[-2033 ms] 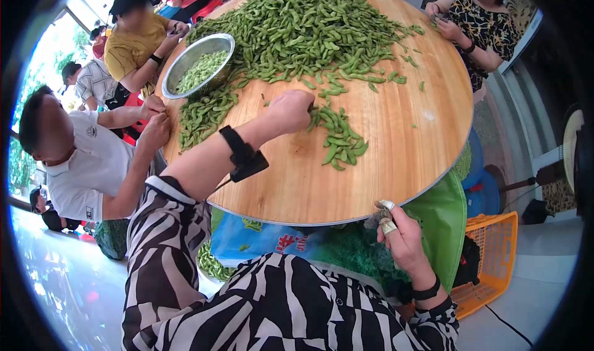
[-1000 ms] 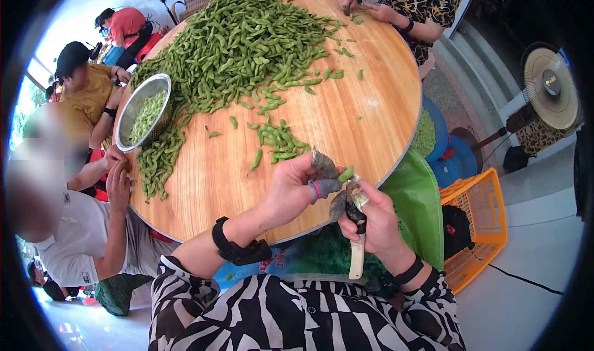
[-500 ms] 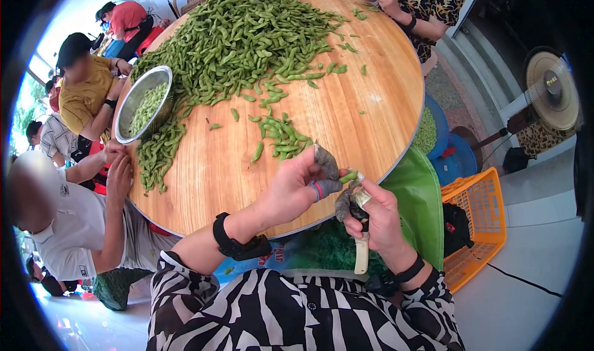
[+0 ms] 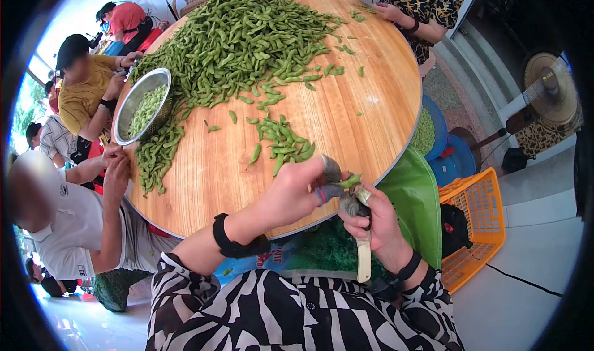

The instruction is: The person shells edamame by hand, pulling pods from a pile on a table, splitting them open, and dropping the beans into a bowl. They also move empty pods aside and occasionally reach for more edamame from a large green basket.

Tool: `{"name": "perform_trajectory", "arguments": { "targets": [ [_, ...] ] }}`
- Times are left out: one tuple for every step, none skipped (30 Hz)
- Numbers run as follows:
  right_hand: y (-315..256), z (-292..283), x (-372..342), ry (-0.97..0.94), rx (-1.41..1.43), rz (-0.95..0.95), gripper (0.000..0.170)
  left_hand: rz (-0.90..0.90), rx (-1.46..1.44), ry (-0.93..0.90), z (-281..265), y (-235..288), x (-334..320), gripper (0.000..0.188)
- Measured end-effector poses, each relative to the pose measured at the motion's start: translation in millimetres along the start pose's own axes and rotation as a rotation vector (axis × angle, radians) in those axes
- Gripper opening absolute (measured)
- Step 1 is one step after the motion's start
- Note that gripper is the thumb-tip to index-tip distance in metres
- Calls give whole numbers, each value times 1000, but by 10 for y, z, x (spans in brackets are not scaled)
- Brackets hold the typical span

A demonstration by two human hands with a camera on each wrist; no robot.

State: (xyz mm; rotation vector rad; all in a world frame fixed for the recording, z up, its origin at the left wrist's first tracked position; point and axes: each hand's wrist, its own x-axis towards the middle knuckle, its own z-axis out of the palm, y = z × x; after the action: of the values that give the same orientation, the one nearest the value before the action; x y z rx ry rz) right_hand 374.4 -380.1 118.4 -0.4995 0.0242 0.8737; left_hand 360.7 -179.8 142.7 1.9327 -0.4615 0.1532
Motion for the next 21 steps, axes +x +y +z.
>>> {"name": "perform_trajectory", "arguments": {
  "targets": [
    [5, -7, 3, 1, 2, 1, 36, -2, 0, -1, 3, 2, -23, 26],
    [5, -13, 4, -4, 27, 10, 36, 149, 231, 10, 4, 2, -46, 28],
    [5, -18, 3, -10, 50, 19, 36, 301, 462, 21, 9, 2, -61, 30],
    [16, -20, -3, -10, 51, 19, 36, 301, 462, 20, 17, 3, -69, 30],
    [34, -18, -8, 0, 82, 29, 36, 274, 379, 46, 25, 6, -74, 29],
    [50, -11, -6, 9, 112, 39, 36, 248, 298, 71, 32, 10, -77, 28],
    [60, 9, 7, 7, 112, 40, 36, 221, 217, 97, 39, 11, -79, 27],
    [68, 42, 19, 12, 77, 4, 36, 220, 218, 97, 79, -22, -79, 27],
    [70, 67, 22, 17, 41, -33, 36, 63, -37, 156, 140, -52, -59, 22],
    [65, 84, 17, 16, 41, -31, 36, -95, -292, 215, 174, -65, -52, 17],
    [53, 101, 19, 44, -51, -67, 36, -93, -290, 218, 170, -65, -62, 17],
    [37, 125, 23, 71, -143, -104, 36, -237, -345, 206, 131, 32, -35, 12],
    [14, 167, 16, 71, -143, -103, 36, -382, -400, 192, 100, 107, -18, 9],
    [-17, 218, 4, 100, -198, -119, 36, -383, -400, 193, 77, 146, -3, 9],
    [-39, 242, -4, 130, -254, -137, 35, -479, -473, 170, 58, 174, 17, 8],
    [-48, 239, -9, 130, -257, -138, 35, -573, -546, 148, 48, 187, 29, 8],
    [-57, 231, -10, 155, -451, -193, 33, -571, -548, 151, 51, 186, 31, 8],
    [-58, 222, -8, 179, -643, -247, 31, -582, -536, 119, 62, 184, 26, 8],
    [-45, 211, -12, 178, -644, -245, 31, -596, -524, 85, 78, 183, 11, 8],
    [-30, 195, -19, 231, -822, -318, 29, -597, -526, 87, 114, 176, -8, 8],
    [-24, 188, -21, 285, -1000, -393, 27, -530, -469, 132, 163, 166, -30, 9]
  ]
}}
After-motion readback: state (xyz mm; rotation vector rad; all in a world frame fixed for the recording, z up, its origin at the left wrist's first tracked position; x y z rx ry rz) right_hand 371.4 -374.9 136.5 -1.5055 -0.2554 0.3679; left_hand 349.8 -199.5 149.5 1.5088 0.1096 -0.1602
